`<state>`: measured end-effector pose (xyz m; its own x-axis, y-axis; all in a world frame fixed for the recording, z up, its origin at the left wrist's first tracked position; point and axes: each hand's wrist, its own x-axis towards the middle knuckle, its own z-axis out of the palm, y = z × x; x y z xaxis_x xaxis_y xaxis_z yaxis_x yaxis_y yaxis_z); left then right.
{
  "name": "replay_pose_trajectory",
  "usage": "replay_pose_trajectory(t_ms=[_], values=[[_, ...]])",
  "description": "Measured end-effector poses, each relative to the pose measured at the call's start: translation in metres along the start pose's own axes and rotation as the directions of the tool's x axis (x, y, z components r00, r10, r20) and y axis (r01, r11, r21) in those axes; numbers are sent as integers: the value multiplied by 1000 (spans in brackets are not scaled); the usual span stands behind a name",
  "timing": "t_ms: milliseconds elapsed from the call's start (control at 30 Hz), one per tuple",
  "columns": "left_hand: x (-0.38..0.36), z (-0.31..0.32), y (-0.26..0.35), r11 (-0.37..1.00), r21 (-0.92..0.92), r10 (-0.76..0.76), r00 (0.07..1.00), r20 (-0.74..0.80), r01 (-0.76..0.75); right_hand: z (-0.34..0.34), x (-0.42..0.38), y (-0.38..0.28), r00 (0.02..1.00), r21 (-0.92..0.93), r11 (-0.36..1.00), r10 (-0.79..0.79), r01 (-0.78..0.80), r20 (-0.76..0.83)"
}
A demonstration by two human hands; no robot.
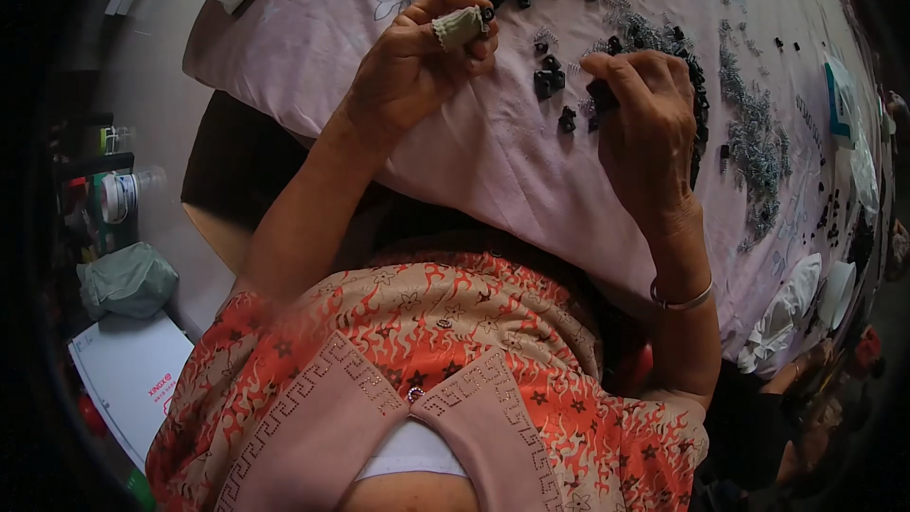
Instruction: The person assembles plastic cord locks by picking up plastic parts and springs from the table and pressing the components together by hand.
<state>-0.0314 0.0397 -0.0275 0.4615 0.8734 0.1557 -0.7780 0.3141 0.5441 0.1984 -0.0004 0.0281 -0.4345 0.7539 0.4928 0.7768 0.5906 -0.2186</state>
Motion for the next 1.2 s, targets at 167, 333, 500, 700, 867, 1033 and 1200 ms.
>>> replay_pose_trajectory(t_ms=[167, 333, 500, 700, 867, 1033, 1200], values=[[0, 7, 0, 1000, -1, -11, 998, -67, 11, 13, 28, -5, 997, -26, 1000, 18, -16, 80], [0, 9, -1, 999, -6, -44, 993, -113, 44, 33, 45, 4, 957, -126, 991, -10, 49, 291], [0, 10, -1, 998, -3, -57, 991, -117, 57, 36, 60, 3, 925, -136, 990, 28, 26, 380], [0, 9, -2, 999, 23, -38, 993, -111, 40, 35, 45, -6, 991, 76, 997, -17, 7, 131], [-2, 16, -1, 994, 112, 1, 991, -132, 14, 26, 22, -8, 969, 759, 620, 239, -198, 58], [-6, 17, 0, 977, 211, 0, 997, -78, 16, 16, 19, -13, 927, 913, 280, 312, -298, 207], [-9, 25, 0, 968, 249, -7, 999, -35, 15, 20, 18, -8, 947, 958, 145, 247, -247, 207]])
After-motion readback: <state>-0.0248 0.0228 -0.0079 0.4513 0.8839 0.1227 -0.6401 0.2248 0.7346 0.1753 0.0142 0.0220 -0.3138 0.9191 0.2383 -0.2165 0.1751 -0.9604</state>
